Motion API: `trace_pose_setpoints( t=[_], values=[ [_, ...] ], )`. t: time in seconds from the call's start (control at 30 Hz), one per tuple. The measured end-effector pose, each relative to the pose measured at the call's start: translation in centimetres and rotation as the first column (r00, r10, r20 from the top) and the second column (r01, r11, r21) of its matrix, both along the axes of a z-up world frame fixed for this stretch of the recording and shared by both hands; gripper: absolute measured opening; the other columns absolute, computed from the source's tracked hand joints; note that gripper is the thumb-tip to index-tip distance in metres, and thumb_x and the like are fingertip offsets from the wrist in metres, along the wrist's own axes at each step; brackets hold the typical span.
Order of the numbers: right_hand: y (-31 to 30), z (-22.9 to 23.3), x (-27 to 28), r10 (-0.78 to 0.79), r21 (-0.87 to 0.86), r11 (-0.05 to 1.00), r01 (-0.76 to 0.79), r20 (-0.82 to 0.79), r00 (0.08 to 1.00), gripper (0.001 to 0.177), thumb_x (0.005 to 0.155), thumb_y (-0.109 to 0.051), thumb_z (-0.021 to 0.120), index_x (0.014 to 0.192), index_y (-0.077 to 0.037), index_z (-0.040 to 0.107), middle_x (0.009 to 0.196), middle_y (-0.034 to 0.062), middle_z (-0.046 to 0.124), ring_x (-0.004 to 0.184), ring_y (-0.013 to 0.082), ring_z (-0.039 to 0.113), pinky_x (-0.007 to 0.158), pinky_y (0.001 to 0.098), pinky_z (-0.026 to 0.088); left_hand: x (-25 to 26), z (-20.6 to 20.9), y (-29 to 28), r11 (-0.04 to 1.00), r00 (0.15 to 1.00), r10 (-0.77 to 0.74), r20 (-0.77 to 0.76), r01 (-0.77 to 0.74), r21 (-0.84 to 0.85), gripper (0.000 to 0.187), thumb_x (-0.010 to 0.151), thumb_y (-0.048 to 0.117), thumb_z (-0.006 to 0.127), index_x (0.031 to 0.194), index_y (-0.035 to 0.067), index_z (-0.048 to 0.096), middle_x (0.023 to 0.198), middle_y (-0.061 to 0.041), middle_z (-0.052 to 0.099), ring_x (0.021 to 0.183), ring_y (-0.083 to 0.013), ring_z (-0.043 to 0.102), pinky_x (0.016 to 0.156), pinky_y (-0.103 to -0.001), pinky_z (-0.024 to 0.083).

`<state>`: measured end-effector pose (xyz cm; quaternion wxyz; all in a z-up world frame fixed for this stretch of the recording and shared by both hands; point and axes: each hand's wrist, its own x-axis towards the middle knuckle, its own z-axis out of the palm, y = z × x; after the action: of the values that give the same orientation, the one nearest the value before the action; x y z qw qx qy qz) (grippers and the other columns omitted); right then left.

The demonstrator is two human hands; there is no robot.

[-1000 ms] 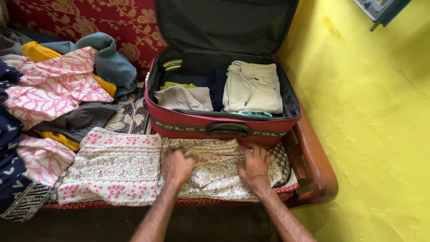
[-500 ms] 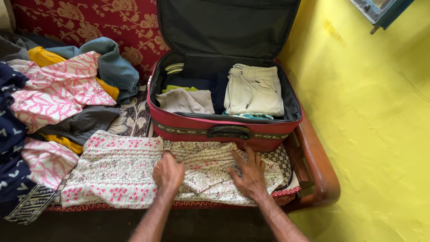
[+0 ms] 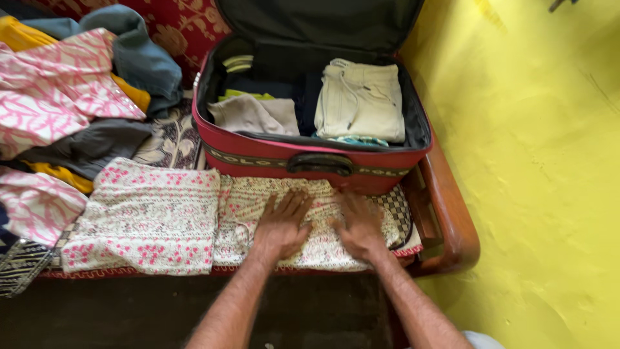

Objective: The person picks up a white patterned cloth and a pink and white patterned shirt from a pile, folds them one at a time, and places them inside an open red suitcase.

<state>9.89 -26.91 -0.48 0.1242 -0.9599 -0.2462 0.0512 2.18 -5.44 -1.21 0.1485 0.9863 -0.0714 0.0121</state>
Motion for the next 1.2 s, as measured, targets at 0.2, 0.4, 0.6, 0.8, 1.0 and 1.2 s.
trace_pose_setpoints(
  t=[0.2,0.4,0.6,0.8,1.0,1.2],
  values=[
    [-2.6,0.9,-0.2,-0.361,-0.055,0.914,0.402,0.344,0.867,0.066,0.098,-0.062,0.051,0.127,-0.003,0.061,0.108,0.0227,0.061,0.09,0.0331,0.055,0.076,0.0522,0.048,0.3,-1.2,0.0,0.999,0.998,0.038,-0.055,-0.039,-0.023,0.07,0.1,0.054,0.033,0.162,0.021,0.024,0.169,-0.006,0.024,0.156,-0.0247,0.017,0.125,-0.053,0.007],
    [-3.3,1.2,2.9,-0.361,-0.045,0.931,0.362,0.034,0.932,0.046,0.107,-0.045,0.047,0.12,-0.004,0.064,0.054,0.0017,0.051,0.037,0.0116,0.038,0.034,0.0335,0.035,-0.1,0.3,-0.8,0.996,0.994,0.086,-0.071,-0.085,0.013,0.071,0.102,0.06,0.028,0.161,0.021,0.023,0.169,-0.011,0.018,0.155,-0.029,0.013,0.123,-0.059,0.007],
    [-2.1,1.3,3.2,-0.361,-0.067,0.914,0.4,0.317,0.877,0.036,0.103,-0.04,0.054,0.104,-0.007,0.067,0.071,0.0061,0.059,0.065,0.0189,0.055,0.059,0.0386,0.048,-0.2,0.4,-1.0,0.993,0.992,0.103,-0.077,-0.097,0.069,0.068,0.102,0.054,0.028,0.162,0.022,0.022,0.17,-0.01,0.015,0.157,-0.0287,0.012,0.125,-0.061,0.007],
    [5.5,-1.1,-1.7,0.169,0.256,0.943,-0.215,0.19,0.967,0.032,0.109,-0.017,0.04,0.129,-0.009,0.064,0.12,0.013,0.066,0.121,0.0259,0.059,0.116,0.0455,0.047,0.5,-1.8,-0.1,0.992,0.998,0.036,-0.045,-0.03,0.122,0.069,0.098,0.038,0.038,0.161,0.013,0.024,0.17,-0.012,0.014,0.155,-0.0301,0.008,0.122,-0.059,0.007],
    [8.3,-1.2,-3.0,0.207,0.082,0.975,-0.207,0.006,0.978,0.062,0.106,-0.044,0.037,0.154,-0.006,0.043,0.162,0.0199,0.034,0.149,0.0385,0.031,0.124,0.0543,0.021,1.2,-3.1,4.1,0.974,0.936,-0.098,-0.338,0.02,-0.226,0.065,0.093,0.026,0.059,0.149,-0.001,0.04,0.155,-0.024,0.034,0.144,-0.0331,0.03,0.118,-0.047,0.024],
    [10.8,-2.8,-3.6,0.193,0.066,0.974,-0.218,0.27,0.943,0.074,0.103,-0.049,0.044,0.156,0.002,0.034,0.161,0.0273,0.033,0.146,0.0466,0.029,0.116,0.0664,0.017,-3.5,0.9,16.8,0.492,0.846,0.51,-0.154,-0.434,-0.755,0.036,0.095,0.025,0.065,0.122,0.001,0.069,0.116,-0.018,0.074,0.109,-0.0267,0.068,0.097,-0.041,0.053]
  ],
)
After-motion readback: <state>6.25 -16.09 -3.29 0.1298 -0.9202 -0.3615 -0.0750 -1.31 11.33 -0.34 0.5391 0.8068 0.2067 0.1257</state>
